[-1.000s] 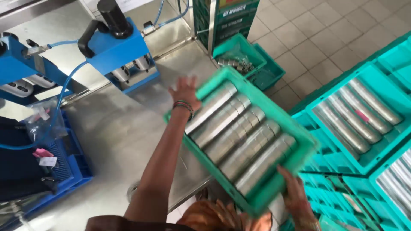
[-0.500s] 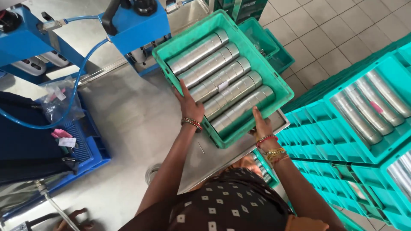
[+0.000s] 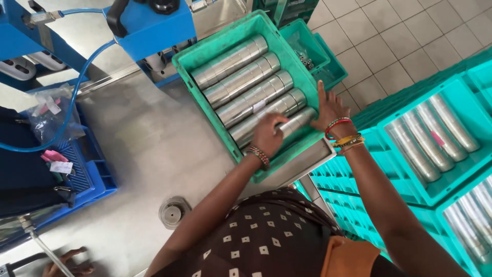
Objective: Assemble and sort small metal components such as rings and caps at a workbench.
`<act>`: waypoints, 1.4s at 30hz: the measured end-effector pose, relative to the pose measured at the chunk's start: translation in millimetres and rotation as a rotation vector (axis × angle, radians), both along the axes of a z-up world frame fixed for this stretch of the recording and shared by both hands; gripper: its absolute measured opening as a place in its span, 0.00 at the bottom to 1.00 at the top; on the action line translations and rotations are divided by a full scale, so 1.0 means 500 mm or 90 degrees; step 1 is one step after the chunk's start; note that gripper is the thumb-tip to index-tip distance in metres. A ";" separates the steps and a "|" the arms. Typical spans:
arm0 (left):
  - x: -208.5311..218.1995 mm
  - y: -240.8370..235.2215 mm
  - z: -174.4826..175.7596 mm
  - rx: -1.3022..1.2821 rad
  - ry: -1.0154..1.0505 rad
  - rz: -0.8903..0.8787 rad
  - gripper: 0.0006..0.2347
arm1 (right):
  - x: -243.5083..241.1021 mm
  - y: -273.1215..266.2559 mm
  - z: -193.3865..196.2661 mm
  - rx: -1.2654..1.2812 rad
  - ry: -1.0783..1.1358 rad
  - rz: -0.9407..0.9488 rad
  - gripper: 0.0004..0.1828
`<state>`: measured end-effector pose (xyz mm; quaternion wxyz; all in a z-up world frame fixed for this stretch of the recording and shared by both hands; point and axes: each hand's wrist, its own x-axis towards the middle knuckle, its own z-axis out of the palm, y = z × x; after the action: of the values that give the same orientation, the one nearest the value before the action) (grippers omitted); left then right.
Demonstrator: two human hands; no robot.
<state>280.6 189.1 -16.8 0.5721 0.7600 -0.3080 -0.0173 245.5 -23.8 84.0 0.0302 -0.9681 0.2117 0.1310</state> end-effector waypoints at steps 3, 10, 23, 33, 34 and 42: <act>-0.018 -0.112 -0.059 0.021 0.220 -0.006 0.15 | 0.003 0.013 0.031 0.008 0.041 0.009 0.78; 0.029 -0.288 -0.111 -0.074 0.420 0.062 0.15 | 0.005 0.023 -0.047 -0.054 -0.098 0.073 0.63; 0.018 -0.259 -0.097 -0.289 0.789 0.079 0.13 | -0.084 -0.031 0.005 0.224 -0.423 0.105 0.26; 0.039 0.271 0.153 -0.112 0.555 0.244 0.19 | 0.096 -0.054 -0.134 0.697 0.275 -0.167 0.16; 0.042 0.314 0.141 -0.114 0.555 0.249 0.19 | 0.087 -0.050 -0.120 0.696 0.279 -0.163 0.16; 0.085 0.554 -0.196 0.306 0.163 0.552 0.11 | 0.087 0.022 0.046 0.896 0.141 -0.036 0.20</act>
<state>323.0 465.9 -114.9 0.3686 0.9198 0.1212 0.0582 288.9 -12.7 107.0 0.6296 -0.6941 0.1035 0.3334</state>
